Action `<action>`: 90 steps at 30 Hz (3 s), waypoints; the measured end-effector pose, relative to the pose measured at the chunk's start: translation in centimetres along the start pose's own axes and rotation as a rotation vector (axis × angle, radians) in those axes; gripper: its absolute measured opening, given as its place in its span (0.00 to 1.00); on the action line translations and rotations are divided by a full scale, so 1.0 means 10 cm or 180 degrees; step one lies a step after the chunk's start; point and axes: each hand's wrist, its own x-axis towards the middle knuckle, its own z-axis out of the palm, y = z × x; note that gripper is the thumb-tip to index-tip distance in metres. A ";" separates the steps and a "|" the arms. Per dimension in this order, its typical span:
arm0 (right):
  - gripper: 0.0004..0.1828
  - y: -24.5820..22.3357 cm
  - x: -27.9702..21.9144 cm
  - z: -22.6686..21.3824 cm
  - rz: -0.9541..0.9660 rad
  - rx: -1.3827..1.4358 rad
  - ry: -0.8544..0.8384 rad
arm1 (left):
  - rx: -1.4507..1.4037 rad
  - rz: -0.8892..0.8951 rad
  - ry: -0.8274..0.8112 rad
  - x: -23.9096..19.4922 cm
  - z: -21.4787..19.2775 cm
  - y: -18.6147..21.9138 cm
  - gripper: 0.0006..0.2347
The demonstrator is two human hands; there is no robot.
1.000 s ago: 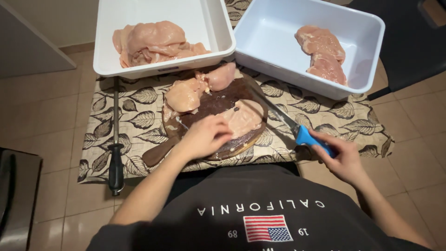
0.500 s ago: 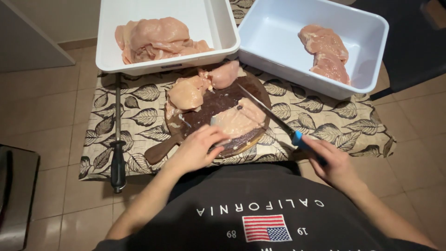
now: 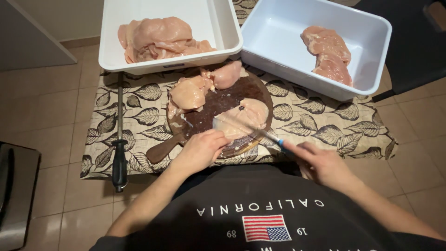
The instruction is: Trimming and slicing raw chicken breasts on a cutting board.
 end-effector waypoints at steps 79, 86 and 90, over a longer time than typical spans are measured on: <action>0.29 1.00 0.15 0.57 0.0306 0.3952 0.1183 | -0.1650 -0.1329 -0.2173 1.62 0.33 -0.55 0.24; 0.29 1.02 0.15 0.60 0.0288 0.4062 0.1231 | -0.2621 -0.1218 -0.0490 1.64 -0.43 -0.89 0.17; 0.31 0.87 0.12 0.40 0.0531 0.4033 0.0955 | -0.3540 -0.1921 0.0428 1.93 -0.96 -1.08 0.08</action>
